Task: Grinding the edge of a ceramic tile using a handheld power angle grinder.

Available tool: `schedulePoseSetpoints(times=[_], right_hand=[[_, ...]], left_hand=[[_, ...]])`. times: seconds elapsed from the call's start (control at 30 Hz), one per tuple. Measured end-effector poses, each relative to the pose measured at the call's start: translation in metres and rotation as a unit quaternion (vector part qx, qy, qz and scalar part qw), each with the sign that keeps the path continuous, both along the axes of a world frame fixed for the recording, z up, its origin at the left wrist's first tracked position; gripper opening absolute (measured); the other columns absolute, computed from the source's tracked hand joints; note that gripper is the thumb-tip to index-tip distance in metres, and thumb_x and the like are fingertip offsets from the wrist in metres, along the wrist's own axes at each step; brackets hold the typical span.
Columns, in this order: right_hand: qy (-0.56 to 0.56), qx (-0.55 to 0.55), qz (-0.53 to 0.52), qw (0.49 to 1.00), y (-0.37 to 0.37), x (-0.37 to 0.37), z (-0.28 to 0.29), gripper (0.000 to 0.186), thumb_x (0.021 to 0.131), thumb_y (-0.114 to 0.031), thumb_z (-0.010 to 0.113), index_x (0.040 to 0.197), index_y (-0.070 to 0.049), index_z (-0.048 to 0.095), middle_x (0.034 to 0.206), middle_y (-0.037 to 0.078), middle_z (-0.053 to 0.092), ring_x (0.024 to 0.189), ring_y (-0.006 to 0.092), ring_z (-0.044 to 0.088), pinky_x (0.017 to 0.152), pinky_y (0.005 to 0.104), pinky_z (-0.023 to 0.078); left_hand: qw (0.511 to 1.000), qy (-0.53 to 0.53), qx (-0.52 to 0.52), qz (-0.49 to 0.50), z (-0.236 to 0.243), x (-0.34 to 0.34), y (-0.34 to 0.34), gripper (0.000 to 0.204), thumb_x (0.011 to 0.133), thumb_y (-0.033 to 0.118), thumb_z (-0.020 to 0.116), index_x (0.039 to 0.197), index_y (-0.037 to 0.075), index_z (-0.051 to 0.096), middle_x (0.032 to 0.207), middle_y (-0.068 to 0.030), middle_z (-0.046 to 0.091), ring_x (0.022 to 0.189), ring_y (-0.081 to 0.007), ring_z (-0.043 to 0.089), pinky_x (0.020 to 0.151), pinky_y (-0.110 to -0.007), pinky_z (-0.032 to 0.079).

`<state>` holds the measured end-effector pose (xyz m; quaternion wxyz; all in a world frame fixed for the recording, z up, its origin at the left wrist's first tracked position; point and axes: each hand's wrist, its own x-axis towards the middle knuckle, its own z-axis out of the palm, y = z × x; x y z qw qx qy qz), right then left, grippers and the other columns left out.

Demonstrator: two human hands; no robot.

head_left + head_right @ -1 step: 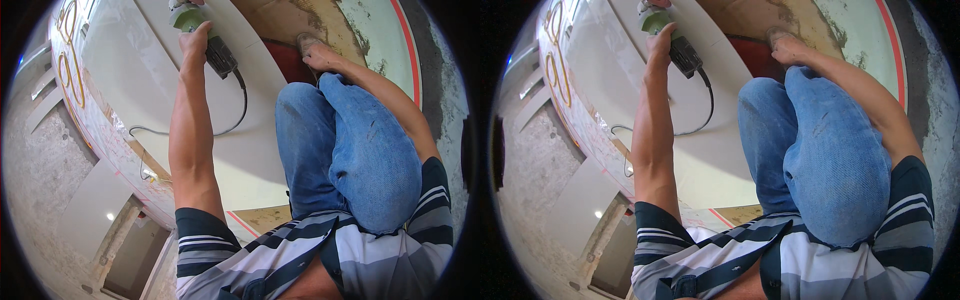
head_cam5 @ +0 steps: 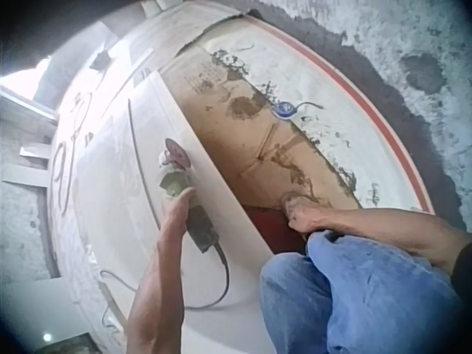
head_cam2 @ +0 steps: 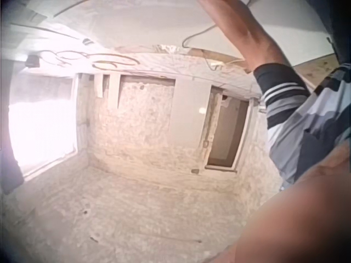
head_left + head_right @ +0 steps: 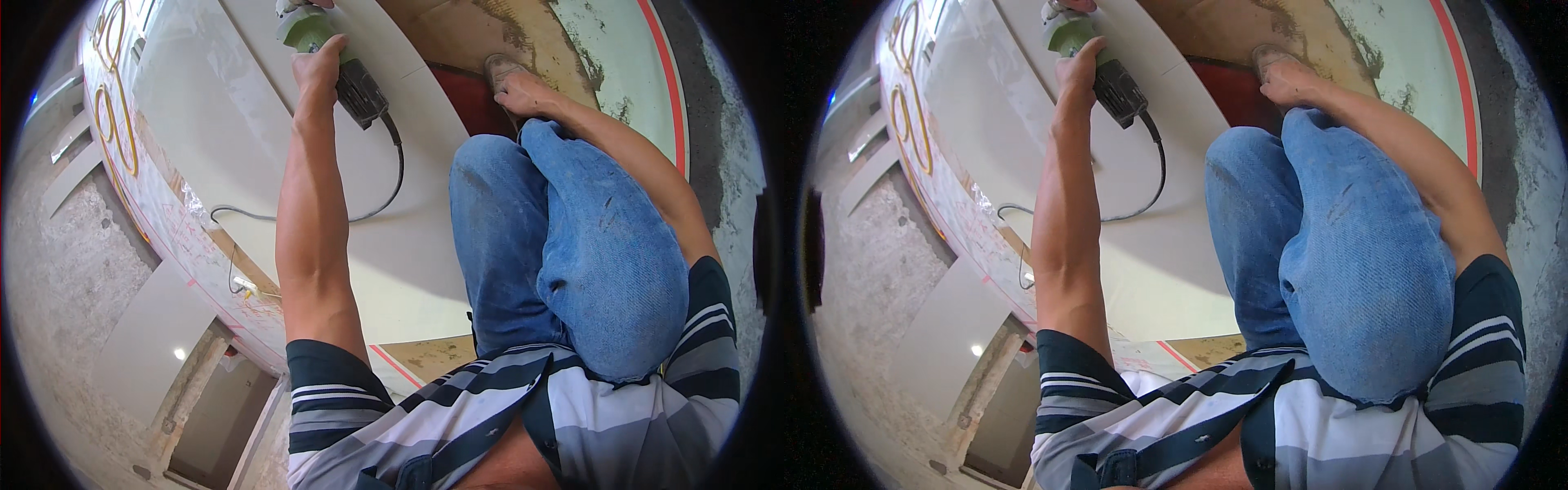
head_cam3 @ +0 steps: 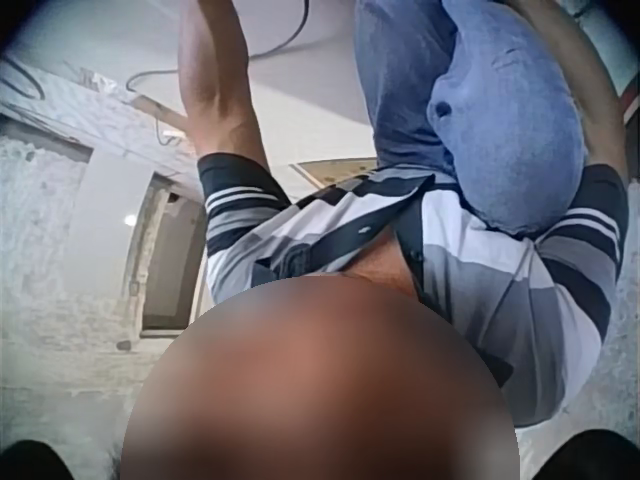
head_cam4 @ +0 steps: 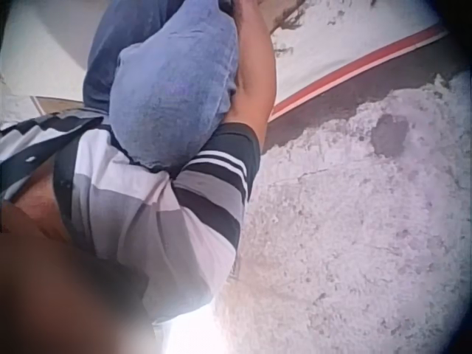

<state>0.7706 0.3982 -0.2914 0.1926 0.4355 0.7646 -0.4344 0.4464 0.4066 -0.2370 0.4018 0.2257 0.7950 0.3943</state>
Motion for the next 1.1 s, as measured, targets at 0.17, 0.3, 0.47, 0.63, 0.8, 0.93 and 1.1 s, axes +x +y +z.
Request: schedulePoseSetpoints(times=[0.17,0.3,0.47,0.63,0.8,0.93,1.1], right_hand=[[0.002,0.022,0.023,1.000,0.001,0.006,-0.021,0.036,0.081,-0.029,0.054,0.090,0.002,0.069,0.099,0.024,0.064,0.096,0.0393,0.060,0.086,0.0456,0.047],[-0.008,0.021,0.004,1.000,-0.001,0.002,-0.021,0.037,0.081,-0.030,0.054,0.090,0.003,0.068,0.099,0.025,0.064,0.095,0.0402,0.060,0.085,0.0460,0.047],[-0.021,0.010,0.018,1.000,0.001,0.004,-0.017,0.038,0.081,-0.031,0.054,0.092,0.002,0.068,0.100,0.024,0.064,0.097,0.0402,0.060,0.086,0.0458,0.047],[-0.020,0.004,0.013,1.000,0.001,0.000,-0.006,0.039,0.081,-0.032,0.054,0.095,0.002,0.068,0.103,0.024,0.063,0.100,0.0393,0.059,0.088,0.0455,0.046],[-0.021,0.014,0.004,1.000,0.000,0.003,-0.010,0.038,0.080,-0.031,0.055,0.095,0.002,0.068,0.105,0.024,0.063,0.102,0.0396,0.059,0.090,0.0452,0.046],[-0.014,0.019,0.000,1.000,0.000,0.002,-0.010,0.037,0.080,-0.030,0.056,0.094,0.002,0.068,0.104,0.025,0.063,0.101,0.0403,0.059,0.088,0.0456,0.046],[-0.002,0.020,0.011,1.000,0.001,0.002,-0.007,0.036,0.079,-0.030,0.055,0.090,0.002,0.069,0.102,0.026,0.063,0.099,0.0404,0.059,0.087,0.0451,0.046]], left_hand=[[1.000,-0.001,-0.012,-0.002,0.000,0.004,0.001,0.045,0.066,0.017,0.078,0.097,-0.010,0.061,0.089,-0.0145,0.064,0.074,-0.0222,0.063,0.067,-0.035,0.052],[1.000,-0.001,-0.020,0.000,0.000,0.001,-0.002,0.045,0.066,0.017,0.078,0.096,-0.011,0.061,0.089,-0.0150,0.064,0.074,-0.0224,0.063,0.067,-0.035,0.052],[1.000,-0.002,-0.023,0.006,0.003,0.008,-0.003,0.045,0.065,0.017,0.078,0.096,-0.011,0.060,0.088,-0.0151,0.064,0.074,-0.0228,0.063,0.066,-0.035,0.052],[1.000,0.007,-0.029,0.002,0.003,0.004,-0.004,0.046,0.065,0.018,0.078,0.096,-0.011,0.061,0.089,-0.0150,0.064,0.074,-0.0225,0.063,0.066,-0.035,0.052],[1.000,0.005,-0.019,-0.007,-0.001,0.003,-0.004,0.046,0.065,0.018,0.078,0.096,-0.011,0.060,0.089,-0.0149,0.064,0.074,-0.0223,0.063,0.066,-0.034,0.052],[1.000,0.002,-0.029,-0.006,-0.001,0.001,-0.006,0.046,0.065,0.018,0.078,0.096,-0.011,0.060,0.089,-0.0149,0.064,0.074,-0.0221,0.063,0.067,-0.034,0.052],[1.000,0.001,-0.024,-0.001,0.002,0.006,-0.010,0.044,0.065,0.018,0.078,0.094,-0.011,0.061,0.088,-0.0147,0.064,0.074,-0.0219,0.063,0.066,-0.034,0.052]])
